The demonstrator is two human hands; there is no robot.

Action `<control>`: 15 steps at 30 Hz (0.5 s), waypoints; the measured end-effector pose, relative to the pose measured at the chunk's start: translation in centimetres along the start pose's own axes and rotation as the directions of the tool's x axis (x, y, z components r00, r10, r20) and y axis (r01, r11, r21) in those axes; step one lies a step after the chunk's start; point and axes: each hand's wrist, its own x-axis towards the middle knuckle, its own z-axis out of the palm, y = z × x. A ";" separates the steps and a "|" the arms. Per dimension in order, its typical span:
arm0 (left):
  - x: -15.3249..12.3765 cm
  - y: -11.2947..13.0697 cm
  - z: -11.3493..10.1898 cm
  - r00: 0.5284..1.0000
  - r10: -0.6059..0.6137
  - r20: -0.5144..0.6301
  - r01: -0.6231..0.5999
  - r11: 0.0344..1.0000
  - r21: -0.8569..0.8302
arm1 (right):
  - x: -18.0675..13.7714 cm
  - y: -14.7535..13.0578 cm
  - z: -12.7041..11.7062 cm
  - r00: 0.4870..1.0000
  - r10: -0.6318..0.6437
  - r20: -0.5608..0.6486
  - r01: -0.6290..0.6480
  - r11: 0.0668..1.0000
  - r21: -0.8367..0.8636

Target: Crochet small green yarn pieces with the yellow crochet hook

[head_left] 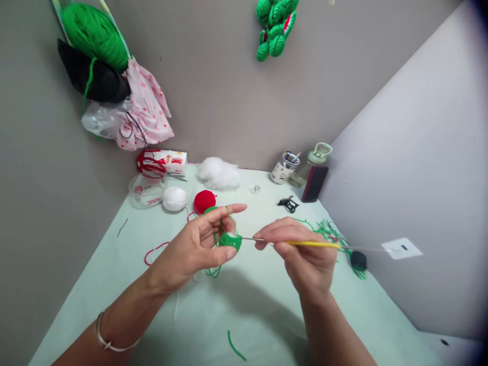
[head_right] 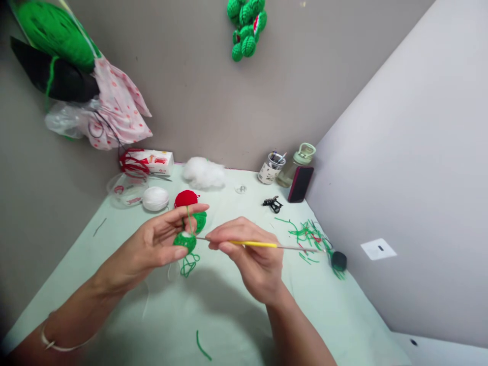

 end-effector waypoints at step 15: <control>0.4 -1.4 1.2 0.994 -0.039 -0.102 0.042 0.999 0.031 | 0.8 0.8 2.3 0.914 0.379 -0.142 -0.295 0.864 0.409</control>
